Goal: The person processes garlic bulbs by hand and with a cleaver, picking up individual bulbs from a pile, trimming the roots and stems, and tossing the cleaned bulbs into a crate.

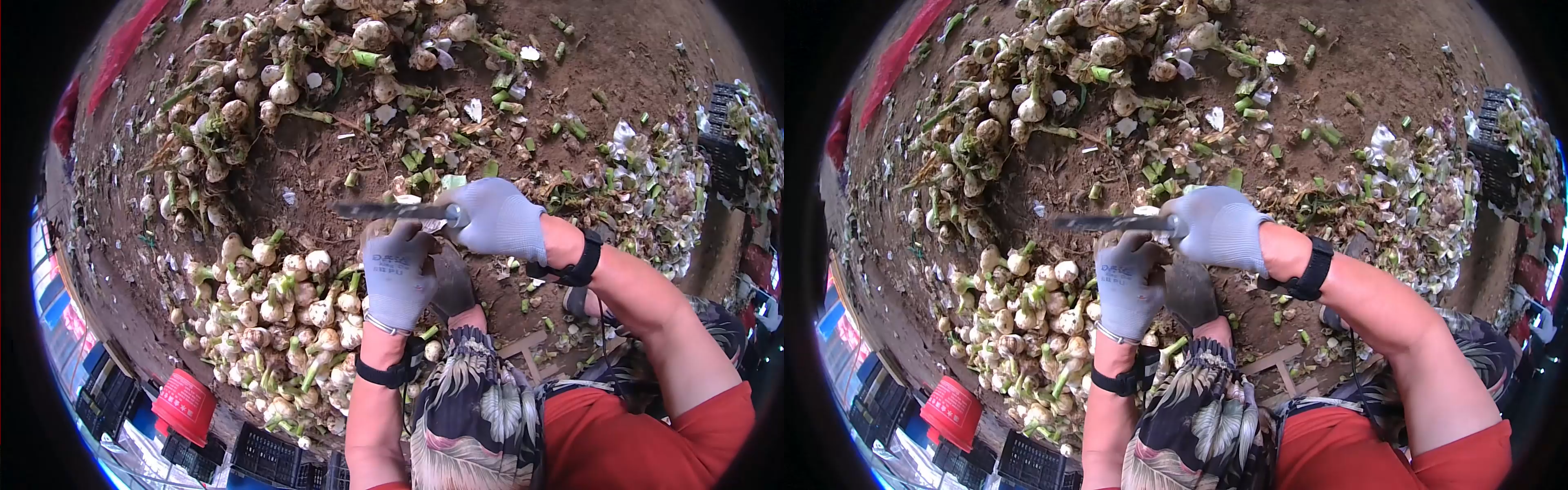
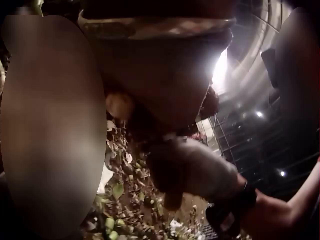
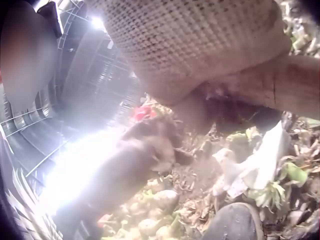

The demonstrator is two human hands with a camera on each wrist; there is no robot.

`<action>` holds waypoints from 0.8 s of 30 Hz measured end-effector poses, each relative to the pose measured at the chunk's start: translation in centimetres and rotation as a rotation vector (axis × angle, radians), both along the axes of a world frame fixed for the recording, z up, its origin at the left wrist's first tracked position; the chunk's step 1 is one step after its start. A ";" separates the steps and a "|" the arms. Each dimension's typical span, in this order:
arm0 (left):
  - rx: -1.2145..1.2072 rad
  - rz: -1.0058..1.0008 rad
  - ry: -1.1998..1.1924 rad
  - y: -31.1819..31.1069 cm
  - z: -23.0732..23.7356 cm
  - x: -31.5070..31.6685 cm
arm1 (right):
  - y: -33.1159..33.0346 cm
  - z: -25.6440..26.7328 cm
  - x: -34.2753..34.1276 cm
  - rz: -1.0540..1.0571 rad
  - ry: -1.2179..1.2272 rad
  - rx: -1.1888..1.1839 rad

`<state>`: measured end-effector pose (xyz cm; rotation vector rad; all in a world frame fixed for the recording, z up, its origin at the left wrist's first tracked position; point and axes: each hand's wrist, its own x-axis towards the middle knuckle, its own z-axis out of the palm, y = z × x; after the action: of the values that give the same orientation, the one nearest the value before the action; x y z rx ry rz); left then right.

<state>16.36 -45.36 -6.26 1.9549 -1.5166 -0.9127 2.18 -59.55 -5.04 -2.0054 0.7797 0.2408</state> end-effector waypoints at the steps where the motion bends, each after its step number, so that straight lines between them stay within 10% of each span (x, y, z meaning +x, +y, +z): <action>1: 0.125 -0.049 0.026 0.1 0.1 0.0 | 0.0 -0.2 0.1 0.001 -0.001 0.002; 2: -0.205 -0.060 -0.257 0.2 0.4 0.0 | -0.3 -0.5 0.3 0.062 0.140 -0.009; 6: -0.222 0.455 -0.510 7.8 2.5 5.2 | -1.8 -2.9 -3.9 0.013 0.412 -0.046; 9: 0.707 0.672 -1.216 15.7 8.0 10.6 | -2.3 -4.4 -8.5 -0.362 0.156 -0.117; 12: 0.665 0.738 -1.222 17.0 8.8 11.2 | -2.9 -5.4 -9.3 -0.435 0.226 -0.142; 17: 0.185 0.714 0.091 -2.2 1.3 6.8 | -3.0 -5.3 -7.5 -0.431 0.212 -0.054; 24: 0.467 0.277 -0.343 -21.0 -8.7 6.1 | -4.5 -4.8 -7.0 -0.628 0.007 0.038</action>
<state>22.47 -66.37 -14.93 2.6944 -1.2254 -0.9012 -4.81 -64.04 -9.81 -1.6289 1.3474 -0.1033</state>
